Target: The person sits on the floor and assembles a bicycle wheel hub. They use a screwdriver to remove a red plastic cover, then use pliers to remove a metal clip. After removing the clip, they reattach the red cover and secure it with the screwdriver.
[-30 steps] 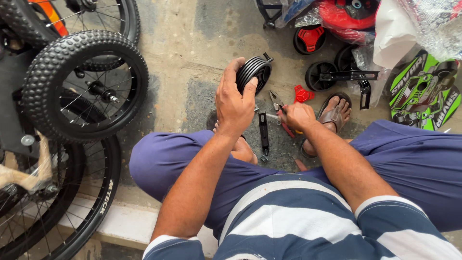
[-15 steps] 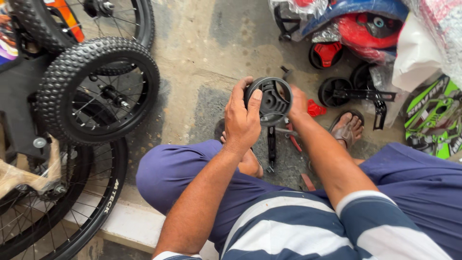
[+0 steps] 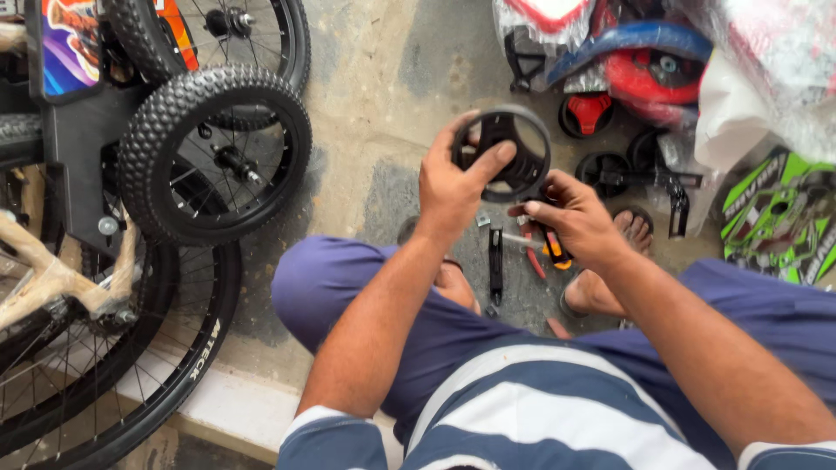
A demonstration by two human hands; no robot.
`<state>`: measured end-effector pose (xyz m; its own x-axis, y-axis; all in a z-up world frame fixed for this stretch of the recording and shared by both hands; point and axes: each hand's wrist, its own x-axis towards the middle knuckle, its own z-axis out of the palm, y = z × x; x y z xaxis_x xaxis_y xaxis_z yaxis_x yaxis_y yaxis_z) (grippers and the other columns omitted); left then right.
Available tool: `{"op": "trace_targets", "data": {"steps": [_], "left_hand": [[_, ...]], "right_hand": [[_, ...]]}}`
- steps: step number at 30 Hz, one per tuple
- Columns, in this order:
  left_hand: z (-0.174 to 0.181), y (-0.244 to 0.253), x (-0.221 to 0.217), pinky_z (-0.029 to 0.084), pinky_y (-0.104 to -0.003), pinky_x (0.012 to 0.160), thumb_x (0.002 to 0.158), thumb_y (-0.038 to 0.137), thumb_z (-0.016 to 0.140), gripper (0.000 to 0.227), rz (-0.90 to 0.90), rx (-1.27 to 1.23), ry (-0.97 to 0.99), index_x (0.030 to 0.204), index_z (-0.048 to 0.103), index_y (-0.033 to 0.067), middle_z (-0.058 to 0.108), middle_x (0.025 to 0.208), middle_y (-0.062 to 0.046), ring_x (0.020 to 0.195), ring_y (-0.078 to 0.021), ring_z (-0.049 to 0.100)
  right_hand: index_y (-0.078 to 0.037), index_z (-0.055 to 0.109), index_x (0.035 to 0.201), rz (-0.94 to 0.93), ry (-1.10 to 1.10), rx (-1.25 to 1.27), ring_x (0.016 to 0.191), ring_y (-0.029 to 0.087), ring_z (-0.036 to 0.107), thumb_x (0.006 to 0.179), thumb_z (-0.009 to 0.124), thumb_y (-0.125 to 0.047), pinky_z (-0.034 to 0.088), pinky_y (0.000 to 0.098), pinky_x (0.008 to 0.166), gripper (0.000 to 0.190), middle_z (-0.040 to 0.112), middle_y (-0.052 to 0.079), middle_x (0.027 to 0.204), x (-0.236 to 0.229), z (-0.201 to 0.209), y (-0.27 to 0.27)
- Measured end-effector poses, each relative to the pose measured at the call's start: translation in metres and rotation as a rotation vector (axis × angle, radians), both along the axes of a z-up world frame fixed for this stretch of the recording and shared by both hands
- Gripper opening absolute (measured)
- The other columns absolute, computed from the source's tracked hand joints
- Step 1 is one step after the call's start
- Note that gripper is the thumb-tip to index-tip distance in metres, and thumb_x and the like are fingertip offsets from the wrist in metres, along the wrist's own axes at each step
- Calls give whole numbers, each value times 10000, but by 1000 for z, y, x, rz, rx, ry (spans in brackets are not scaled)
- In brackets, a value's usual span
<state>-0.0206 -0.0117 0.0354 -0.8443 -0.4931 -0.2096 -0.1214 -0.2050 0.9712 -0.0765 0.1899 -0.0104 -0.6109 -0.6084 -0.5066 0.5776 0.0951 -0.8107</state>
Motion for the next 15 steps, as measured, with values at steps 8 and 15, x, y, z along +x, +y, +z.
{"op": "trace_targets", "data": {"steps": [8,15], "left_hand": [[-18,8,17,607,-309,964,938,294,811,515,-192,153,143,1307,614,-7,746,1143,-81,1058,-143,721],[-20,10,27,612,-315,932,976,258,805,463,-240,288,230,1314,616,3,735,1117,-77,1016,-140,704]], "right_hand": [[-13,605,1271,-21,146,-102,1056,173,703,1004,648,28,595,339,916,274,709,77,1163,22,19,31],[-37,609,1283,2,95,-120,1037,161,721,998,644,23,604,311,862,294,726,74,1150,33,25,28]]}}
